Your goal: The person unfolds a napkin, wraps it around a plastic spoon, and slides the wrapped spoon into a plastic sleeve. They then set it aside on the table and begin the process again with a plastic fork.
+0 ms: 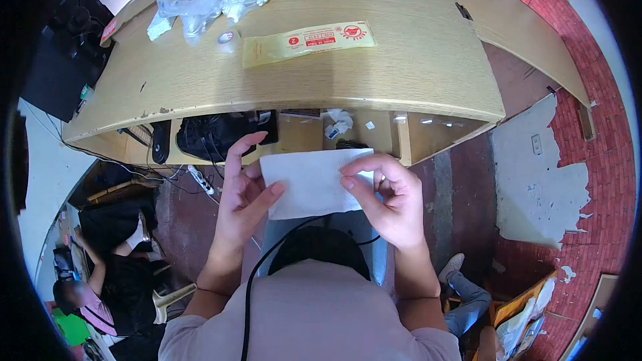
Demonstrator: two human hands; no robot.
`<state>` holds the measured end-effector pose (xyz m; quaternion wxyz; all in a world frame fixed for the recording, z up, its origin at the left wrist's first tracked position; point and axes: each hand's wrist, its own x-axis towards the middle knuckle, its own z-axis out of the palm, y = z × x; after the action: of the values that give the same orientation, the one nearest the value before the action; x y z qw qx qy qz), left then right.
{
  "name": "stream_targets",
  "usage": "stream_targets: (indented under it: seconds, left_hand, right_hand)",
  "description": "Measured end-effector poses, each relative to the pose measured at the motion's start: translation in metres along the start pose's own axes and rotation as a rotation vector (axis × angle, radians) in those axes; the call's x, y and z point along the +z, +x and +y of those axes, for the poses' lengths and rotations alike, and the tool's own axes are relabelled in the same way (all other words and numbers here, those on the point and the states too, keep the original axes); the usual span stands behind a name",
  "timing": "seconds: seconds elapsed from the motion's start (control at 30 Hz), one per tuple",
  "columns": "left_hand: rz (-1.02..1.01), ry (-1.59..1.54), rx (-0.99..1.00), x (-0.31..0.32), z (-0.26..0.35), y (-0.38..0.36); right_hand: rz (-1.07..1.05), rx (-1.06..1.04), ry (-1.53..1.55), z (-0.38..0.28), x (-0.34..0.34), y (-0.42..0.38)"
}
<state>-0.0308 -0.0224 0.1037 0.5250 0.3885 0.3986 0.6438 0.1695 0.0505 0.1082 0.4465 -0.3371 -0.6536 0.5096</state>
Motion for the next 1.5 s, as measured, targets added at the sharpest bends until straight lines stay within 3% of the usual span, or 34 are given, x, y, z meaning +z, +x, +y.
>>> stream_targets:
  seconds: [0.17, 0.23, 0.33, 0.7, 0.77, 0.93, 1.17, 1.33, 1.5]
  left_hand:
    - [0.088, 0.032, 0.110, 0.000, -0.011, -0.005]
    - [-0.059, 0.490, 0.217, -0.013, -0.014, -0.006]
    - [-0.046, 0.549, 0.117, -0.006, -0.004, -0.005]
    - [-0.164, 0.484, 0.061, -0.013, 0.004, -0.006]
    - [-0.172, 0.469, 0.017, -0.013, 0.005, -0.006]
    - [-0.194, 0.461, -0.010, -0.014, 0.015, -0.007]
    - [-0.260, 0.385, 0.107, -0.015, 0.005, -0.005]
    - [-0.198, 0.593, -0.018, -0.006, 0.010, -0.005]
    - [-0.187, 0.506, -0.088, -0.004, 0.010, -0.005]
  right_hand:
    - [-0.048, -0.088, 0.043, -0.001, 0.001, 0.003]
    - [-0.123, -0.082, 0.040, -0.001, -0.001, 0.002]
    - [-0.195, -0.062, -0.022, -0.002, -0.001, 0.002]
    - [-0.179, -0.076, -0.027, -0.003, -0.005, 0.000]
    - [-0.168, 0.083, 0.057, -0.005, -0.005, -0.002]
    - [-0.190, -0.030, 0.013, -0.002, -0.008, -0.002]
    - [-0.180, -0.012, 0.093, 0.000, -0.008, -0.002]
    - [-0.212, -0.043, 0.022, -0.003, -0.005, -0.001]
    - [-0.213, -0.028, 0.054, -0.003, -0.007, -0.002]
